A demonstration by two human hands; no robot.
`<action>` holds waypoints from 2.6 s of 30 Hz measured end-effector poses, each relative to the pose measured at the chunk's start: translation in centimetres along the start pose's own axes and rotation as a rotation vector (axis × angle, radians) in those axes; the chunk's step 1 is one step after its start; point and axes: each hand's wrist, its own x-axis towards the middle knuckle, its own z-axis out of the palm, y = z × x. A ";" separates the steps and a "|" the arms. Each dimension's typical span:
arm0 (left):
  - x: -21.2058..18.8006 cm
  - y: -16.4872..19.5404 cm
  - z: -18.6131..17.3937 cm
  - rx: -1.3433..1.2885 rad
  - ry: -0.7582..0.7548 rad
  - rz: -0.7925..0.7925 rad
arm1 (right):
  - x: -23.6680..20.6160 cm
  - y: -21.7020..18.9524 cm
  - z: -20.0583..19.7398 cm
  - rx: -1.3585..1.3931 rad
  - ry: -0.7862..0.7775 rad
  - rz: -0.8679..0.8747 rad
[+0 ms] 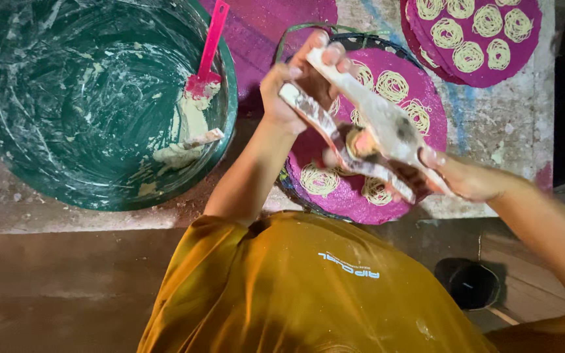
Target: The person uses a handheld piping tool to extrude dough into spiral shapes onto a purple mat placed in a black tray. They repeatedly refill the tool from a green bowl using a pink spatula and continue piping until the tray is filled with multiple spirals.
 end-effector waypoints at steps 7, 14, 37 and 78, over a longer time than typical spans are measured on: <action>1.0 2.6 -4.2 -0.077 0.031 0.086 | 5.2 -1.0 1.0 -0.346 0.220 -0.102; 0.8 0.4 -4.7 -0.182 0.042 0.128 | 3.5 -2.2 0.4 -0.340 0.249 -0.002; -0.7 2.0 -6.5 0.846 0.678 -0.490 | 5.0 0.2 -0.3 -0.263 0.372 -0.308; -9.0 0.3 -4.3 2.581 0.570 -0.420 | 0.0 26.2 5.7 -0.894 1.819 0.231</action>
